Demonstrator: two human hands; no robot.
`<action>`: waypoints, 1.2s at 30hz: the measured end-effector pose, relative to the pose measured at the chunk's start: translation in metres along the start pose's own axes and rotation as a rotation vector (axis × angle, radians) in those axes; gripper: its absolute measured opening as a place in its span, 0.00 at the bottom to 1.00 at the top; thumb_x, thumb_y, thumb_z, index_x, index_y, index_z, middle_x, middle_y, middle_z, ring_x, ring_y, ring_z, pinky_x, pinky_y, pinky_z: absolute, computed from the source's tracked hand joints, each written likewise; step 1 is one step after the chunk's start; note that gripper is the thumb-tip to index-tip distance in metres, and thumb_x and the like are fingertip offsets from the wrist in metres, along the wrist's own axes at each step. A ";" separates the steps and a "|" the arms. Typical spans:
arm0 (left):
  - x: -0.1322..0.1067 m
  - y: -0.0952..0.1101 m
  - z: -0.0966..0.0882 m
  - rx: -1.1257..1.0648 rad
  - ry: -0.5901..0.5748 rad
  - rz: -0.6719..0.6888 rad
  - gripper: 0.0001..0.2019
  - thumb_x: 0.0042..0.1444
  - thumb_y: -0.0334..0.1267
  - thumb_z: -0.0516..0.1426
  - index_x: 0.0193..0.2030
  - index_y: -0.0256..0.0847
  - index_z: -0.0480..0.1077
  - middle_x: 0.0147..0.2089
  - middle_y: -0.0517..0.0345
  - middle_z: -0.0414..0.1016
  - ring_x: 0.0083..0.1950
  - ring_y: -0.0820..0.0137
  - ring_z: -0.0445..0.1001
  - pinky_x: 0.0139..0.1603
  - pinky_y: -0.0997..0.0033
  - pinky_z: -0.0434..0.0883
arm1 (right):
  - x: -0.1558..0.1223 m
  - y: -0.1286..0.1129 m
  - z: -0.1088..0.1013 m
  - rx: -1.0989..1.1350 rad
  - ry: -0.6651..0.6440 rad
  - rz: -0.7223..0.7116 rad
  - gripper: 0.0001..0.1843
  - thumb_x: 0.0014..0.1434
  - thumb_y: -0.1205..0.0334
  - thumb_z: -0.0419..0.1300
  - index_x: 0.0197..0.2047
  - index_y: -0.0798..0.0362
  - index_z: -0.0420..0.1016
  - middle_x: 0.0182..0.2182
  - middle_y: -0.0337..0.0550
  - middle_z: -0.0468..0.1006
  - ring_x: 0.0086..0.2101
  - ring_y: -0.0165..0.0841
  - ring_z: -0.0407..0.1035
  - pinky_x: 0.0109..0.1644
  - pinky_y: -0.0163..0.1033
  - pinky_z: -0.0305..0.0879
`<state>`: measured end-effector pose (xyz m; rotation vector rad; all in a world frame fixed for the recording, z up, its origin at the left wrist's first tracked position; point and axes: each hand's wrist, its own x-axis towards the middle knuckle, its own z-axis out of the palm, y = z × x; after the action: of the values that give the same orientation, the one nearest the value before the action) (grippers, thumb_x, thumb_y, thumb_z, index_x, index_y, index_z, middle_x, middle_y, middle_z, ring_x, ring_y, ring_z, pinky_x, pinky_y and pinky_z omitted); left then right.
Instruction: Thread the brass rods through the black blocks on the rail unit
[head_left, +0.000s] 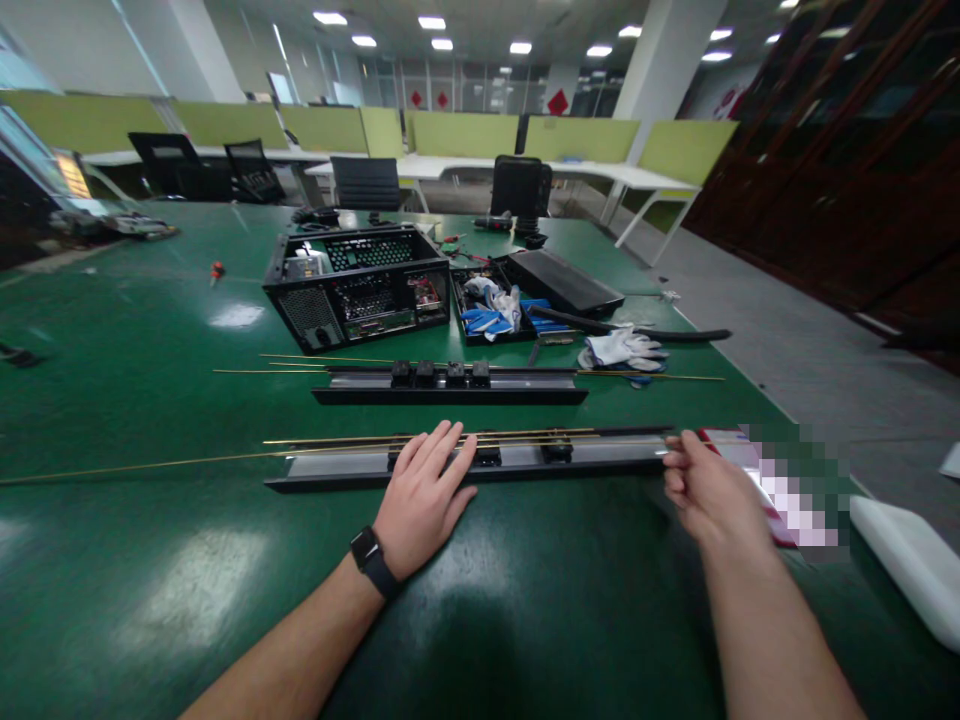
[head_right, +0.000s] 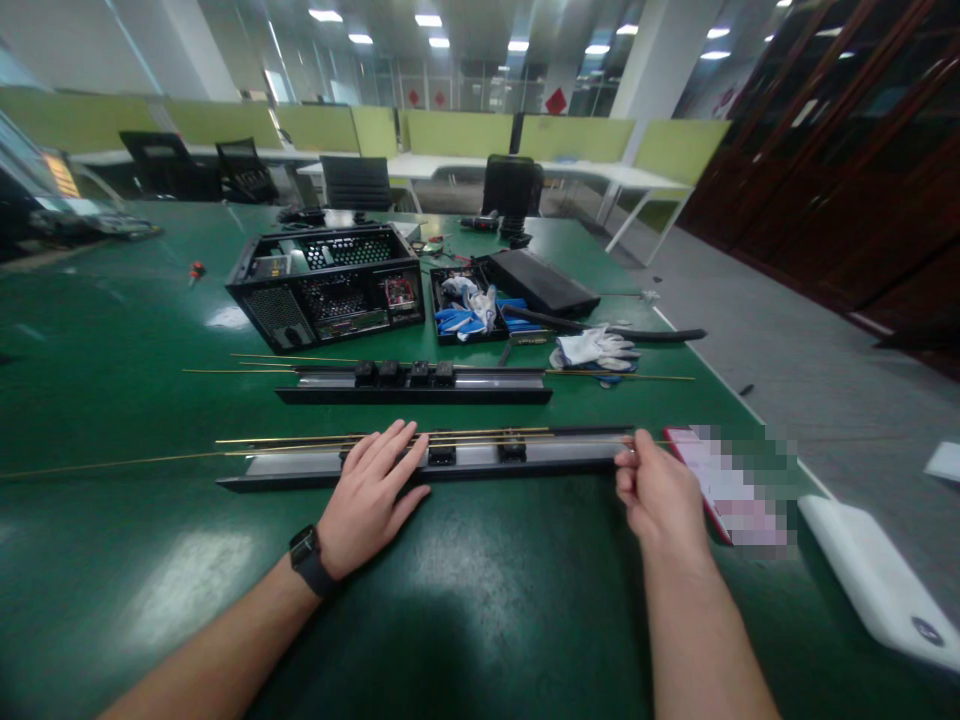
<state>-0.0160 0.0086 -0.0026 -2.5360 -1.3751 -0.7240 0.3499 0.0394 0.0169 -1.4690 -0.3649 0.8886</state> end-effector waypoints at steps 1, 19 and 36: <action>0.000 0.000 0.000 -0.002 0.005 0.001 0.29 0.69 0.41 0.56 0.75 0.41 0.60 0.76 0.44 0.64 0.78 0.54 0.60 0.75 0.47 0.61 | -0.003 0.001 0.002 -0.013 -0.026 0.001 0.17 0.60 0.50 0.70 0.36 0.56 0.75 0.20 0.35 0.71 0.12 0.21 0.54 0.10 0.26 0.43; -0.001 -0.001 0.002 -0.005 0.000 0.000 0.31 0.68 0.41 0.58 0.76 0.42 0.58 0.75 0.44 0.64 0.77 0.53 0.60 0.75 0.46 0.62 | -0.004 -0.001 0.003 -0.046 -0.007 0.047 0.13 0.61 0.56 0.68 0.36 0.57 0.74 0.21 0.36 0.72 0.11 0.21 0.53 0.10 0.27 0.42; -0.001 -0.002 -0.001 0.001 -0.018 0.003 0.28 0.69 0.40 0.56 0.75 0.42 0.61 0.76 0.45 0.62 0.78 0.54 0.59 0.75 0.49 0.60 | -0.010 -0.004 0.007 0.010 0.012 0.051 0.09 0.68 0.66 0.59 0.34 0.56 0.73 0.20 0.33 0.68 0.12 0.20 0.54 0.10 0.26 0.43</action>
<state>-0.0184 0.0082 -0.0025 -2.5491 -1.3770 -0.7011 0.3400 0.0380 0.0239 -1.4799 -0.3149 0.9203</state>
